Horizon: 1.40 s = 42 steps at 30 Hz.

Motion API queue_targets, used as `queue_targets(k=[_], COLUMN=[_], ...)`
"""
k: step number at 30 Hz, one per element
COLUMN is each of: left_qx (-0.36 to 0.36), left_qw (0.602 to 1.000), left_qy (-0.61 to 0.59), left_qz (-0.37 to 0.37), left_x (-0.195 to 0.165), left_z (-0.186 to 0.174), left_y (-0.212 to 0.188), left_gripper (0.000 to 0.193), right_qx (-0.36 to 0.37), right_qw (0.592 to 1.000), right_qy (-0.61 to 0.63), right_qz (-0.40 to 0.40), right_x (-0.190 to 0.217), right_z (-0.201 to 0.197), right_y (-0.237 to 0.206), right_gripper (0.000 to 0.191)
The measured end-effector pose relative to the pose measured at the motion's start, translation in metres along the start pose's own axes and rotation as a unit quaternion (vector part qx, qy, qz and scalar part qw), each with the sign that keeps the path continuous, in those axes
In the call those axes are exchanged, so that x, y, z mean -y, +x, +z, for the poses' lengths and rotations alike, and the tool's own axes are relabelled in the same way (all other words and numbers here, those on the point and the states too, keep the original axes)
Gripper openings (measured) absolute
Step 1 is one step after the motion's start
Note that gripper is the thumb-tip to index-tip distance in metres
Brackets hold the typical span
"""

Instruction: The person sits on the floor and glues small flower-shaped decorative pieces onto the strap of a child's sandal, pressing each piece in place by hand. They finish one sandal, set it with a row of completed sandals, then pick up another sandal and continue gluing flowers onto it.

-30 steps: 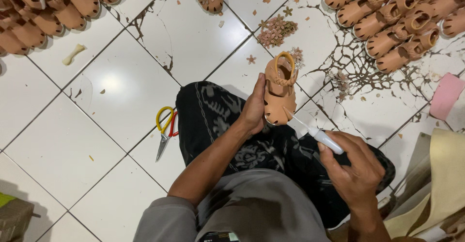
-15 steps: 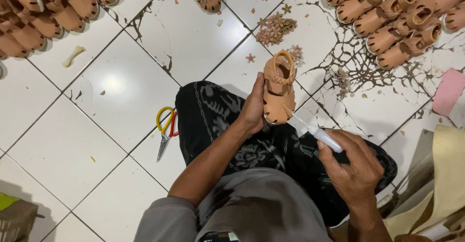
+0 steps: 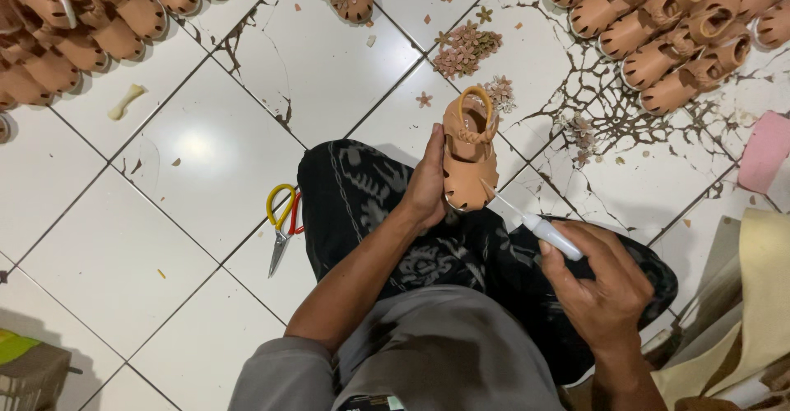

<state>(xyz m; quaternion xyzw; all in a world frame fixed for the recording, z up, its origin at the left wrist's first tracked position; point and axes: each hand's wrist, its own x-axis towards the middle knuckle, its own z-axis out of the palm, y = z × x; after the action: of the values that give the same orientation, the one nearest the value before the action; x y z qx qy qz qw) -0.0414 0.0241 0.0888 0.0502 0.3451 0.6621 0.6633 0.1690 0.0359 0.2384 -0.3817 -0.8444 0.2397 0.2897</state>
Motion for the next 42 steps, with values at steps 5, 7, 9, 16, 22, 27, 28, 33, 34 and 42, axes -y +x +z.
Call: queue_targets(k=[5,7,9,16,22,27,28,33,34,42], left_qx=[-0.008,-0.011,-0.012,0.007,-0.001,-0.012,-0.028,-0.037,-0.031,-0.065], left_qw=[1.0,1.0,1.0,1.0,1.0,0.999,0.999,0.999,0.999,0.998], left_qy=[-0.002,-0.001,0.004,0.014,-0.027,-0.025,-0.023,-0.004,0.008,0.024], left_qz=[-0.013,-0.013,-0.012,-0.005,-0.014,-0.02,-0.021,-0.015,-0.013,-0.012], left_x=[-0.001,0.0,0.0,0.0,-0.001,-0.005,-0.006,-0.006,-0.006,-0.001], left_z=[0.002,0.004,0.004,-0.002,-0.008,-0.017,-0.019,-0.028,-0.029,-0.034], left_y=[0.0,0.0,0.0,0.001,0.001,-0.001,-0.001,-0.001,-0.002,-0.003], left_gripper=[0.07,0.07,0.071,0.071,0.07,0.072,0.072,0.072,0.073,0.071], right_qx=[0.006,0.007,0.0,0.0,-0.021,-0.029,-0.036,-0.029,-0.023,-0.04], right_qw=[1.0,1.0,1.0,1.0,0.999,0.961,0.949,0.889,0.887,0.961], right_qy=[0.013,0.008,0.002,0.009,0.017,0.222,0.265,0.311,0.294,0.066], right_qz=[0.0,0.004,0.008,0.004,0.02,0.164,0.164,0.334,0.355,0.266], right_x=[-0.002,-0.003,-0.004,-0.008,-0.02,-0.051,-0.061,-0.127,-0.141,-0.228], right_z=[0.0,0.0,0.001,0.003,0.01,0.023,0.027,0.067,0.079,0.174], right_y=[0.0,0.0,0.0,-0.004,-0.013,-0.034,-0.038,-0.046,-0.045,0.022], right_gripper=[0.026,0.026,0.026,0.028,0.027,0.027,0.027,0.025,0.025,0.028])
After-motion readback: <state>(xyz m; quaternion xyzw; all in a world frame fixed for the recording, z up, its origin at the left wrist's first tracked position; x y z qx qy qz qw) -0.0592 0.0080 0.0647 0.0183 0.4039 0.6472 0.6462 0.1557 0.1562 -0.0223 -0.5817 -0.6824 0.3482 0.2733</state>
